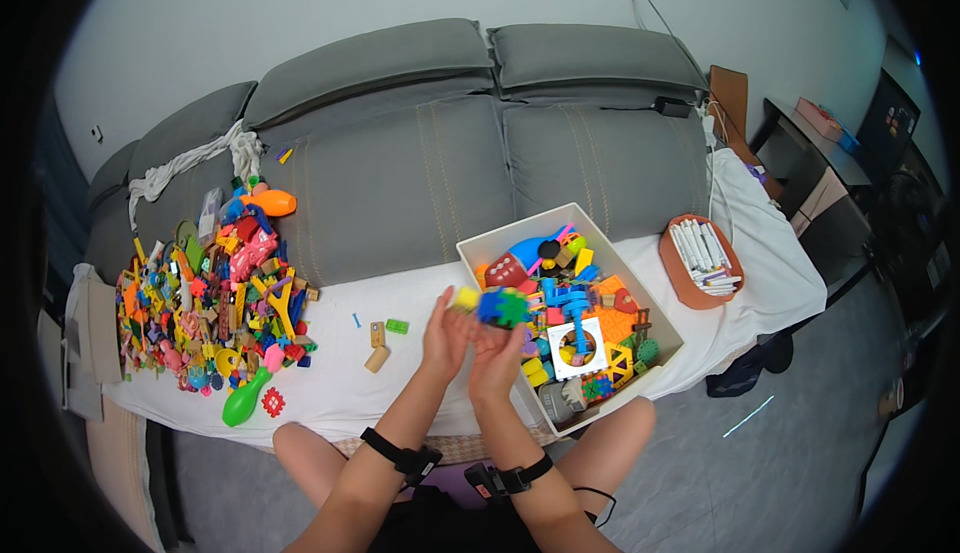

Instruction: The person picks up toy blocks and various plastic items from the surface of a bed and places them into a storage container.

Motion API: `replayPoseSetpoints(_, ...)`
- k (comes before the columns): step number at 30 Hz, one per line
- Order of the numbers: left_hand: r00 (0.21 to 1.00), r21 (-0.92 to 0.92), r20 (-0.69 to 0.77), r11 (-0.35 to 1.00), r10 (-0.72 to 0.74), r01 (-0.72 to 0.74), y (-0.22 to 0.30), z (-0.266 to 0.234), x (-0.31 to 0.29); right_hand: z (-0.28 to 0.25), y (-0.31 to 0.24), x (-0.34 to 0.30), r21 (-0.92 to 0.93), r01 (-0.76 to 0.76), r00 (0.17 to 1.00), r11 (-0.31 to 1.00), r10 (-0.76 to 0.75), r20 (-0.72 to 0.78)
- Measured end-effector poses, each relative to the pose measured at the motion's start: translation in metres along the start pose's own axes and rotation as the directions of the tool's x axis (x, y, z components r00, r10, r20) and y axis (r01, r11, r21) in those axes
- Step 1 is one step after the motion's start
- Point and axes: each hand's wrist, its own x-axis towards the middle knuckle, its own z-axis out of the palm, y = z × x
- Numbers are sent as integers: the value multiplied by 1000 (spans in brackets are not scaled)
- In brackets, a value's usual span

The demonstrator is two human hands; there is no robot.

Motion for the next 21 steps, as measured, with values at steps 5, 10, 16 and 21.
replayPoseSetpoints(5, 994, 195, -98, 978, -49, 67, -16, -1, -14, -12, -1, -2, -84, 104, 993, 991, -108, -44)
replayPoseSetpoints(10, 967, 499, -210, 866, 144, -21, -1, -93, -12, -33, 55, 12, -462, 3, 979, 887, 92, 183)
replayPoseSetpoints(16, 787, 973, 194, -214, 586, -81, 55, -183, -26, -59, 148, 55, -879, 431, 841, 202, 264, 473)
replayPoseSetpoints(21, 880, 930, 295, -323, 372, -175, 83, -222, -23, -41, 208, 85, -646, 709, 701, -282, 384, 601)
